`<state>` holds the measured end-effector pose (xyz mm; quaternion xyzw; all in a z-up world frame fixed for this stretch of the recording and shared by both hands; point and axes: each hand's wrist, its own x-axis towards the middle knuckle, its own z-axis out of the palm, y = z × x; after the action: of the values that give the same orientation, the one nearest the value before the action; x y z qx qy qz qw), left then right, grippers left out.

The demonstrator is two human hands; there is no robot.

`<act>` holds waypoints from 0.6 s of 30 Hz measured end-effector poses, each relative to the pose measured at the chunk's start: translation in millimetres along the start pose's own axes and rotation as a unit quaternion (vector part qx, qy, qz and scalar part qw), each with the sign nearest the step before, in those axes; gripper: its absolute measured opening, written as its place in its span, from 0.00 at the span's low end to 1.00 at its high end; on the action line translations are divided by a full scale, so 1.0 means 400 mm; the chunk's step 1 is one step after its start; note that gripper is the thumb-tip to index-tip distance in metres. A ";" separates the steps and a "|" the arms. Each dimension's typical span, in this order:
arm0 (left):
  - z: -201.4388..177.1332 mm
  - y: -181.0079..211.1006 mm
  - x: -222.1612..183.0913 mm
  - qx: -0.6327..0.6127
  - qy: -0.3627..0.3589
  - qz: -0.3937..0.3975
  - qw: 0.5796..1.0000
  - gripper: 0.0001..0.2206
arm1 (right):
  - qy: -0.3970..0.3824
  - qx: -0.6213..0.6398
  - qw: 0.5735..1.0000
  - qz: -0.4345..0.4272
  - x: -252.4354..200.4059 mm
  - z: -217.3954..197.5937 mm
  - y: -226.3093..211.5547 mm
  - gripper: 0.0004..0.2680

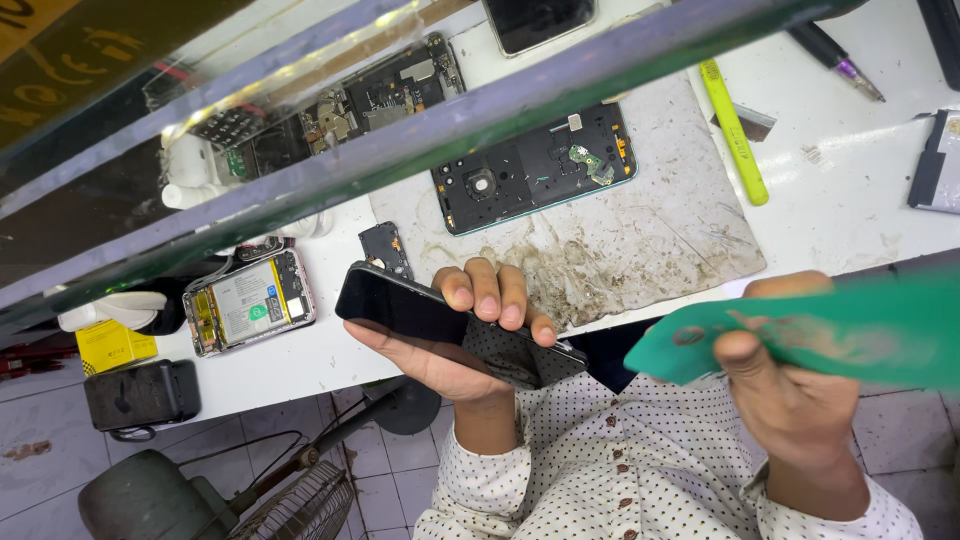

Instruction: The person uses a green plastic card to pry and separate the screen assembly from the smartphone's frame. They work along the edges of the device, then flip it to inspect the internal components and ribbon cables.

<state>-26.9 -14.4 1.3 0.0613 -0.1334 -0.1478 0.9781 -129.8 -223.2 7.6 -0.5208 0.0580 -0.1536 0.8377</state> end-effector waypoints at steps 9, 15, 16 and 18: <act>-0.006 0.002 -0.002 0.020 -0.010 0.010 1.000 0.46 | 0.012 -0.349 0.928 -0.130 -0.017 0.073 -0.004 0.09; -0.002 0.002 -0.002 0.017 -0.009 0.013 1.000 0.47 | 0.016 -0.361 0.922 -0.141 -0.018 0.085 -0.012 0.08; -0.002 -0.001 -0.001 0.017 -0.009 0.016 1.000 0.47 | 0.019 -0.354 0.925 -0.136 -0.018 0.087 -0.014 0.08; -0.001 -0.002 -0.002 0.019 -0.010 0.019 1.000 0.47 | 0.008 -0.352 0.922 -0.158 -0.014 0.090 -0.015 0.08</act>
<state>-27.6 -15.1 0.6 0.0756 -0.1472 -0.1277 0.9779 -127.0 -193.0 28.7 -0.7836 0.0320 -0.2575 0.5645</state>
